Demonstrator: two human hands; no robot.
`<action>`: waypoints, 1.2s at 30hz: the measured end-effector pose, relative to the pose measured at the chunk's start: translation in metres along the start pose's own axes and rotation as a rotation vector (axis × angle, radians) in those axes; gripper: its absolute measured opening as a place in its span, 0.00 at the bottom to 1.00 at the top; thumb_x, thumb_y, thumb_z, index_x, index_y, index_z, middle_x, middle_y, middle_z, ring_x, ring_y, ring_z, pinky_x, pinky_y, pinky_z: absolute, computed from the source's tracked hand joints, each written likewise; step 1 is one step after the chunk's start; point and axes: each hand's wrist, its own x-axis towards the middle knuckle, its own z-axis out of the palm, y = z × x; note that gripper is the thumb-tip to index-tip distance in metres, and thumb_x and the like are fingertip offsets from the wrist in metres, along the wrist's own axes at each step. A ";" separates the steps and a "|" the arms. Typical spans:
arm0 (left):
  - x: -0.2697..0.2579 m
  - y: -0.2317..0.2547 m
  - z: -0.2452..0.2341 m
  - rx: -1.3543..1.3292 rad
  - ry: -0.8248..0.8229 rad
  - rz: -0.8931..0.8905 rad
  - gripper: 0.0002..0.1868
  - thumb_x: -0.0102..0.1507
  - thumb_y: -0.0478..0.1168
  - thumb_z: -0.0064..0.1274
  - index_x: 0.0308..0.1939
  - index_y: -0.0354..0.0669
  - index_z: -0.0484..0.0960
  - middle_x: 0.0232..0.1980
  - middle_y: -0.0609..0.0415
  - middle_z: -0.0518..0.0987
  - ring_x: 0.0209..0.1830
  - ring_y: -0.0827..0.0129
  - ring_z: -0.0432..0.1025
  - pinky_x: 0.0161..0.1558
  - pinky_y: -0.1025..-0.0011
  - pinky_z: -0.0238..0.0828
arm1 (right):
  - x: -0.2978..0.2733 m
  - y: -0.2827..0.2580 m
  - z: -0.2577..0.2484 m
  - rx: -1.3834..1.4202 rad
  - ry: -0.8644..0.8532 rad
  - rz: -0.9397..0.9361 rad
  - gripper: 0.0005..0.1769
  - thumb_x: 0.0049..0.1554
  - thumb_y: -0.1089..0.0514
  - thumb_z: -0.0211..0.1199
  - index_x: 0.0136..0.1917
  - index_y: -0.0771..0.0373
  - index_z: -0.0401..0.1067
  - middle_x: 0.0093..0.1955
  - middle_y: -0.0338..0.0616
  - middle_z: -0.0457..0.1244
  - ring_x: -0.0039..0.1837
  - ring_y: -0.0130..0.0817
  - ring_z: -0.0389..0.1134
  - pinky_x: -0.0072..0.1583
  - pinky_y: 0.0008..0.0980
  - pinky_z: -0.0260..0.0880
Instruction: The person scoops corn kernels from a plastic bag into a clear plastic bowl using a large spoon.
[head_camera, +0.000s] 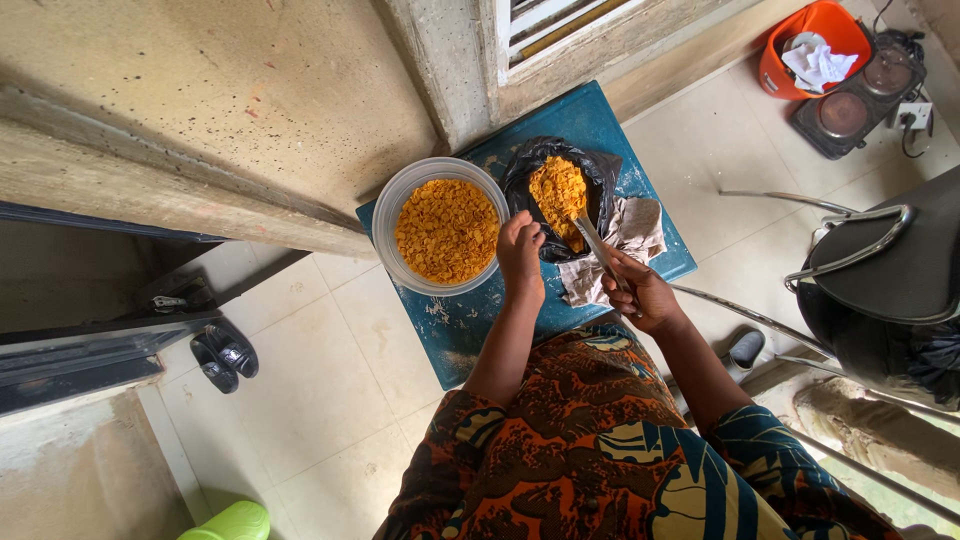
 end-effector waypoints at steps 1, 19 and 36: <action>0.001 0.007 -0.001 0.031 0.024 0.042 0.23 0.66 0.37 0.46 0.65 0.31 0.71 0.65 0.35 0.72 0.66 0.55 0.71 0.68 0.60 0.71 | -0.001 -0.002 0.003 -0.010 -0.006 -0.003 0.33 0.66 0.52 0.50 0.83 0.57 0.52 0.34 0.34 0.58 0.28 0.18 0.48 0.27 0.18 0.47; 0.006 0.023 -0.092 0.084 0.354 0.269 0.20 0.64 0.34 0.44 0.60 0.34 0.74 0.63 0.39 0.75 0.66 0.54 0.72 0.66 0.59 0.69 | 0.003 -0.032 0.104 -0.234 -0.047 0.072 0.29 0.67 0.57 0.48 0.80 0.59 0.58 0.33 0.36 0.58 0.28 0.19 0.47 0.27 0.21 0.44; 0.009 0.012 -0.145 0.011 0.503 0.344 0.19 0.63 0.33 0.43 0.58 0.34 0.75 0.63 0.40 0.76 0.65 0.54 0.72 0.64 0.60 0.70 | 0.040 0.024 0.140 -1.259 0.085 -0.385 0.25 0.64 0.57 0.58 0.74 0.53 0.68 0.30 0.37 0.65 0.27 0.21 0.58 0.31 0.31 0.59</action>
